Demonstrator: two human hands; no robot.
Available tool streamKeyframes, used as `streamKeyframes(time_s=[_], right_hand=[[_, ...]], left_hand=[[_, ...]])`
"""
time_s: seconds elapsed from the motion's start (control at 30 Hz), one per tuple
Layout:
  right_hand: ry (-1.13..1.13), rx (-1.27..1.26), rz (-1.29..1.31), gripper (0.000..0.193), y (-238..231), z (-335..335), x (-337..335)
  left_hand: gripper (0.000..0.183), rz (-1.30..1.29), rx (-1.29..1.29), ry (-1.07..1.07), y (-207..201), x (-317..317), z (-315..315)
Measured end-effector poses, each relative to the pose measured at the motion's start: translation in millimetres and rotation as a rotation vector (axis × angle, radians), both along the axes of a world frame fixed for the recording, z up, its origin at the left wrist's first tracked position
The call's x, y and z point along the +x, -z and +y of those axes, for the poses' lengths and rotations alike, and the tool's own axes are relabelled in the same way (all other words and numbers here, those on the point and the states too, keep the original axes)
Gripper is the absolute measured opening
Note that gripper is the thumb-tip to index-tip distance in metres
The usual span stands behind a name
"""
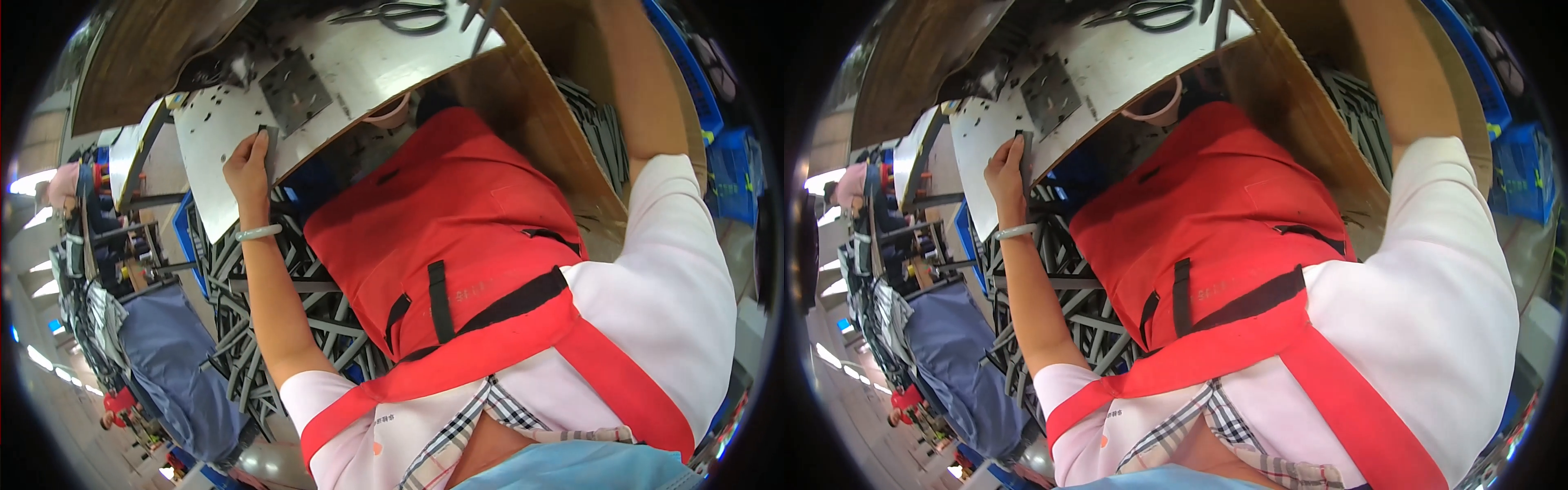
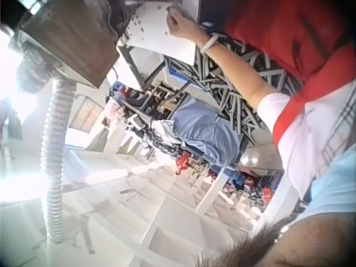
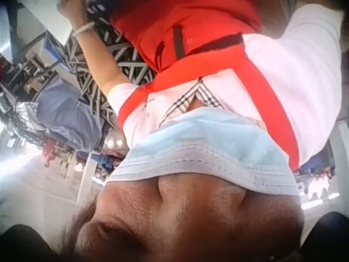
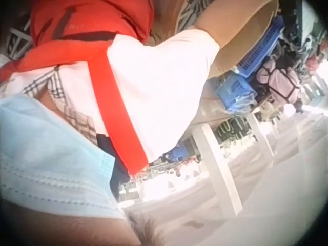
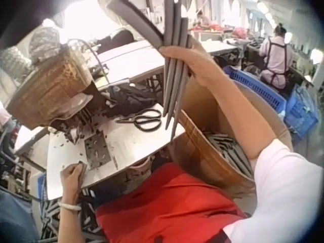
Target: Assembling grey plastic tubes and black components on a factory workbench.
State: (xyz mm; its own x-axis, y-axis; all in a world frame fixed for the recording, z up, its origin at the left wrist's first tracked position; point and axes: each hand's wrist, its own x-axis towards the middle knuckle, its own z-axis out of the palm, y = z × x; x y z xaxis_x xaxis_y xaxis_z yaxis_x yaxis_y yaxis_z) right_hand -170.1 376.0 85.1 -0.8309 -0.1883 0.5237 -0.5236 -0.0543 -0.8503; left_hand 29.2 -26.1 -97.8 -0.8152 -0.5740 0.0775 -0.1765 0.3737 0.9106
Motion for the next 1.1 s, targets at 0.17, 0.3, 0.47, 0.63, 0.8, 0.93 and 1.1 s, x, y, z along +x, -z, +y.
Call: streamKeyframes(time_s=[0.17, 0.3, 0.47, 0.63, 0.8, 0.93, 1.1], right_hand=[[-0.154, -0.018, -0.090, 0.042, 100, -9, -14], [-0.076, 0.009, -0.148, 0.032, 77, 47, 17], [0.328, 0.185, -0.209, 0.046, 161, 181, 10], [0.507, 0.721, -0.558, 0.063, 357, 289, 33], [0.418, 1.348, -0.886, 0.082, 458, 344, 78], [0.385, 1.361, -0.850, 0.068, 458, 371, 75], [0.279, 0.869, -0.429, 0.036, 344, 299, 13]], left_hand=[[0.029, 0.026, -0.050, -0.001, 5, -13, 12], [0.028, 0.038, 0.025, -0.017, 12, 6, -23], [0.030, 0.071, -0.076, -0.046, 7, 4, -2], [0.030, 0.098, -0.170, -0.120, 7, 1, 8], [0.030, 0.080, -0.250, -0.109, 8, 4, 14], [0.029, 0.096, -0.238, -0.120, 12, 3, 10], [0.025, 0.055, -0.132, -0.027, 0, 16, 14]])
